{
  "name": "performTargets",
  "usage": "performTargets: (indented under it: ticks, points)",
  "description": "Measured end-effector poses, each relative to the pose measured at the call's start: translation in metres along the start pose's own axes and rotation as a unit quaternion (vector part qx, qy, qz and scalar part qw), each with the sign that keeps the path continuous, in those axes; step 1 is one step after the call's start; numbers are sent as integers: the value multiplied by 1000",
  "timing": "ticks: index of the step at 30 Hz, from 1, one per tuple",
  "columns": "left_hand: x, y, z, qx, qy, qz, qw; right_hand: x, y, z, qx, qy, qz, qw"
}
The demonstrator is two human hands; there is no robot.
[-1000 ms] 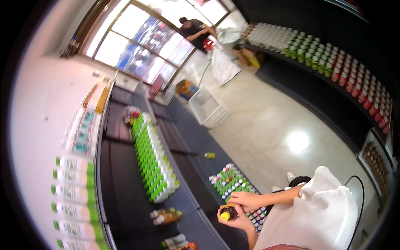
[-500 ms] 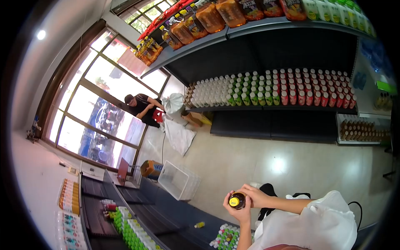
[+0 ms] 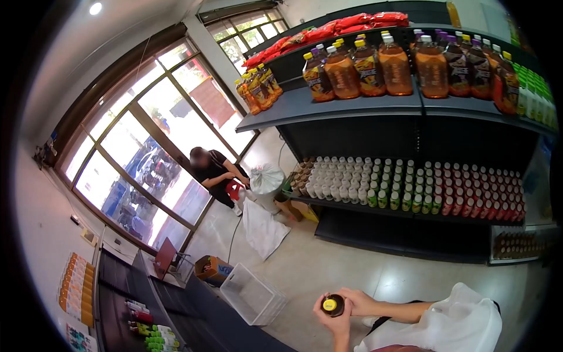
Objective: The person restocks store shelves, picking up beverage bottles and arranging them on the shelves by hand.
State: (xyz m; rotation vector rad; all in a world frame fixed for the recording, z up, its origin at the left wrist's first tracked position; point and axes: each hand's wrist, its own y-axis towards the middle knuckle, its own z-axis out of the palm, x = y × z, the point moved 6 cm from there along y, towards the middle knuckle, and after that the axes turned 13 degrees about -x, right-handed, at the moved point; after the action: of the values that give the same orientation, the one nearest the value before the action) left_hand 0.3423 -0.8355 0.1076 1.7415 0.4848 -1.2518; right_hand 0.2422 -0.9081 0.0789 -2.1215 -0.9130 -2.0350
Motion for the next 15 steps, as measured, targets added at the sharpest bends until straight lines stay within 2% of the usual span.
performTargets:
  ticks: [2,8,10,14,15]
  points:
    - [-2,22,13,12,11,51,999,-4,26,0,-18,-36,-19,999]
    - [24,91,34,-22,31,94,995,-31,111,22,0,10,-38,999]
    - [24,119,47,-22,49,120,991,-46,143,26,-24,26,-40,999]
    - [19,175,91,-29,67,166,983,-49,225,21,-48,89,-115,988]
    - [15,190,106,-18,83,202,976,-47,248,17,-50,104,-132,985]
